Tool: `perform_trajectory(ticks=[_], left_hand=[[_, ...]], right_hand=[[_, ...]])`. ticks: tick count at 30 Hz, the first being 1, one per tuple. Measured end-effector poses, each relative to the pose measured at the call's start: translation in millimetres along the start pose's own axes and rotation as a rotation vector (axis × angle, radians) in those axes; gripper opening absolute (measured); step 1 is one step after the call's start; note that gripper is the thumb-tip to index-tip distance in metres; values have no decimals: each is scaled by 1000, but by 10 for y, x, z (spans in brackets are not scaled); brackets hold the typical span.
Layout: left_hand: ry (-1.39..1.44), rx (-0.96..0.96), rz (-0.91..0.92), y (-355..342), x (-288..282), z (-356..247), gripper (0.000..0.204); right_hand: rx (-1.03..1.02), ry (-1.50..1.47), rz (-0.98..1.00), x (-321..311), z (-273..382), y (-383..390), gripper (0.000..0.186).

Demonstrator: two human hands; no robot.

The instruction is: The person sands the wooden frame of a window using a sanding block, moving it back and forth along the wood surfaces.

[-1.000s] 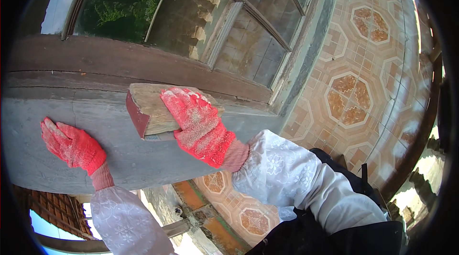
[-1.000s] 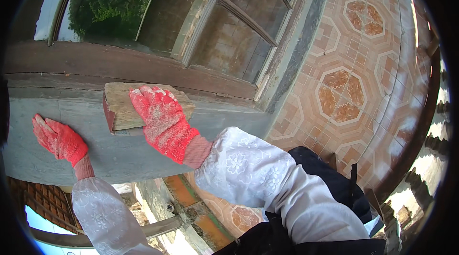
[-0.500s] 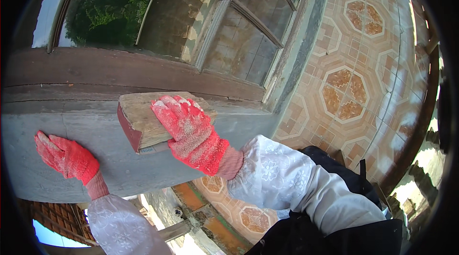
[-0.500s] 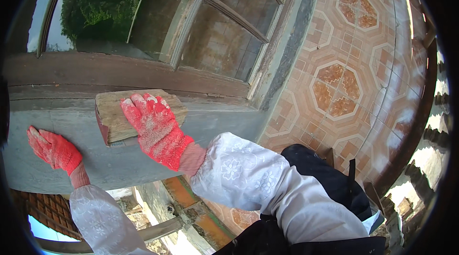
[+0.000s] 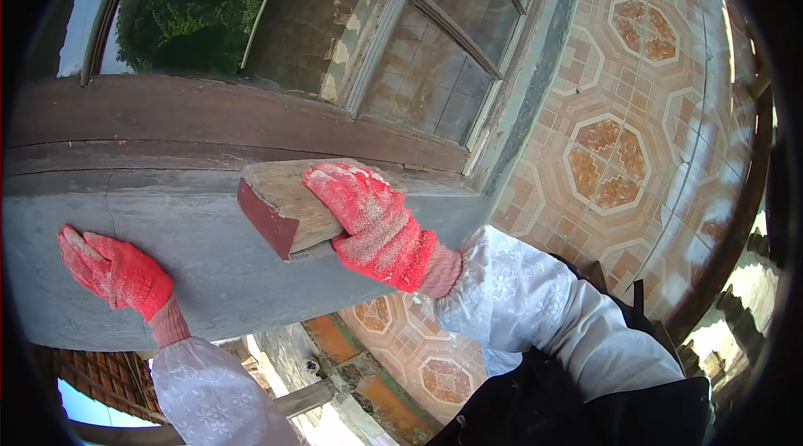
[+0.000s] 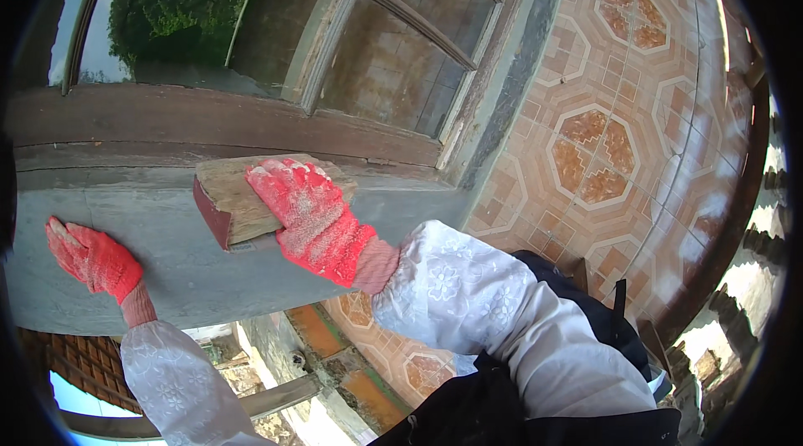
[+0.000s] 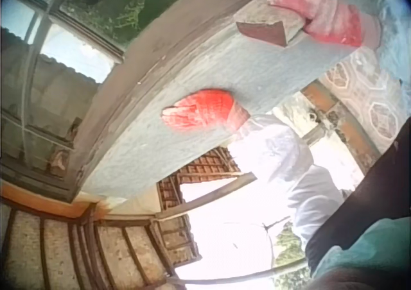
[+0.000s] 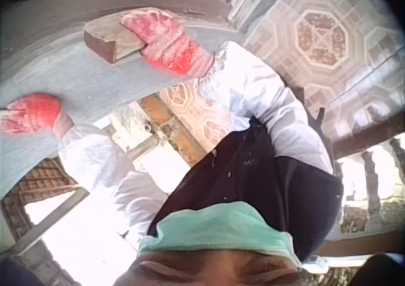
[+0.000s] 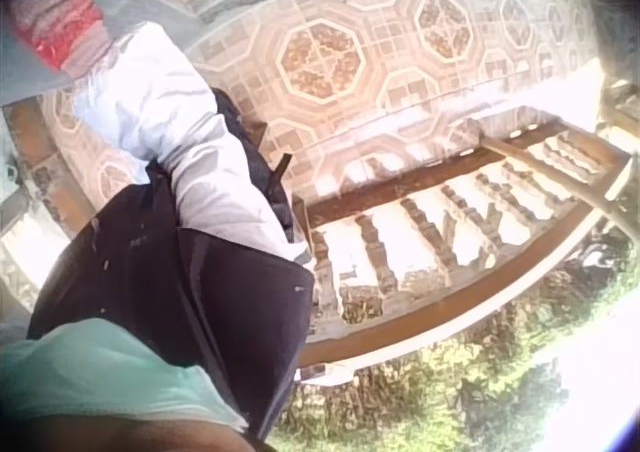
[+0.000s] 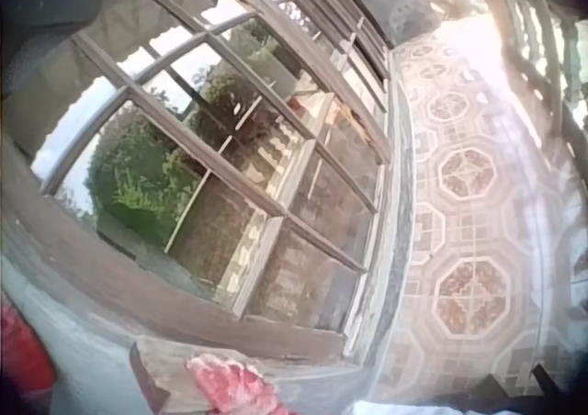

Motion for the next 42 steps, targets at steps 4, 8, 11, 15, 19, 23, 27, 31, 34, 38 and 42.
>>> perform_trajectory(ticks=[4,8,11,15,19,23,27,31,34,38,42], left_hand=[[-12,-15,4,9,-26,57,41],[0,-41,21,-23,-22,-37,42],[6,-26,2,-31,-89,2,42],[16,-23,16,6,3,25,42],[-13,2,9,23,-17,84,42],[42,-52,12,-41,-53,-78,42],[-7,-13,10,12,-17,47,42],[8,-36,16,17,-21,-4,42],[-15,-27,16,31,-27,73,42],[20,-80,27,-46,-92,-125,42],[-24,-16,-5,3,-59,61,41]], right_hand=[[61,48,21,-70,-389,318,61],[399,244,126,-299,-1309,1117,59],[397,261,216,-255,-1158,928,64],[49,-14,10,-38,-219,147,67],[65,-16,33,-50,-512,422,65],[539,204,234,-414,-1579,1218,59],[319,165,163,-269,-1052,872,66],[48,46,18,-78,-198,250,71],[17,-7,52,-84,-417,406,70],[240,164,73,-382,-1255,1129,64],[320,244,192,-238,-1009,860,65]])
Point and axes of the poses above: each hand's wrist, its own y-axis away from the middle knuckle, its own x-axis out of the palm, z = x × y, the point moved 2 cm from there along -y, towards the middle knuckle, and after that the axes turned 1 degree about y, right-handed, at the moved point
